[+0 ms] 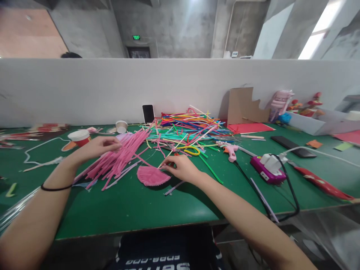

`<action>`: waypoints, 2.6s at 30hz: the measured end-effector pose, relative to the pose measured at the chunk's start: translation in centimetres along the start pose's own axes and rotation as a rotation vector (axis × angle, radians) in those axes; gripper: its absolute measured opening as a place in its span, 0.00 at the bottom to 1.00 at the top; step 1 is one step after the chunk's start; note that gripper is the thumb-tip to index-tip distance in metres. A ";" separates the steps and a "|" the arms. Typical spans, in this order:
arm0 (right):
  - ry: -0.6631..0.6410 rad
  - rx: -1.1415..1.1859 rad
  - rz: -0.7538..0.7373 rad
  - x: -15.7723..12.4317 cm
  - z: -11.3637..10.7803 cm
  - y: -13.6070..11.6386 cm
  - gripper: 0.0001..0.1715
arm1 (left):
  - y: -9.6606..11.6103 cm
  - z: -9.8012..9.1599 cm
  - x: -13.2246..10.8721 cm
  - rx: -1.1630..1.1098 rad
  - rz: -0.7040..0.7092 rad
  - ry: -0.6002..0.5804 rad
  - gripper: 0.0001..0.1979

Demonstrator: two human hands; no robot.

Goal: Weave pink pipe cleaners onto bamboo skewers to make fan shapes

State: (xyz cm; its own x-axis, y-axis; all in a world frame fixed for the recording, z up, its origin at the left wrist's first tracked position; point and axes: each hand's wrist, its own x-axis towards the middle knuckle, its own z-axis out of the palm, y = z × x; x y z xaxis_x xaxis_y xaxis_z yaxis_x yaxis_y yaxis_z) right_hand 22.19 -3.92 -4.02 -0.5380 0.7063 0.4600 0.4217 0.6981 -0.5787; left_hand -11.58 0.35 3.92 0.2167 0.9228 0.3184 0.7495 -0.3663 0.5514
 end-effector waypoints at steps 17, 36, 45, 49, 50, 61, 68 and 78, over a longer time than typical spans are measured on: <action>-0.028 0.014 -0.002 0.0 0.5 0.0 0.08 | -0.9 5.0 0.5 -0.166 -0.106 -0.314 0.25; -0.052 0.037 0.022 -0.1 0.3 -1.0 0.08 | 0.4 9.5 -0.3 0.371 0.282 -0.187 0.23; -0.071 0.033 0.020 -0.2 0.5 -0.7 0.09 | 1.5 9.6 -0.5 0.476 0.327 -0.020 0.10; -0.073 0.042 0.028 -0.2 0.6 -0.5 0.09 | 2.5 8.9 -1.2 0.455 0.361 0.104 0.10; -0.075 0.048 0.025 -0.1 0.7 -0.4 0.09 | 2.8 9.0 -1.4 0.434 0.387 0.125 0.11; -0.188 0.190 0.070 -0.1 -0.6 -1.0 0.10 | 5.0 11.0 -3.2 -0.225 0.323 0.157 0.17; -0.148 0.423 0.170 -0.1 -0.2 -0.4 0.14 | 6.0 10.6 -3.3 -0.216 0.281 -0.056 0.14; -0.012 0.688 0.234 0.6 0.9 -0.7 0.18 | 6.0 11.5 -3.6 -0.497 0.196 -0.087 0.13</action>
State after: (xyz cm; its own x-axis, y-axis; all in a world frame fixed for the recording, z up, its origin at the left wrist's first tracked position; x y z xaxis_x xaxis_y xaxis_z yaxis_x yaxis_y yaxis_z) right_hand 20.91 -4.15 -3.95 -0.4998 0.8238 0.2674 -0.0261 0.2943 -0.9554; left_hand -0.66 -3.86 -2.77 0.3894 0.8302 0.3989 0.3078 -0.5255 0.7932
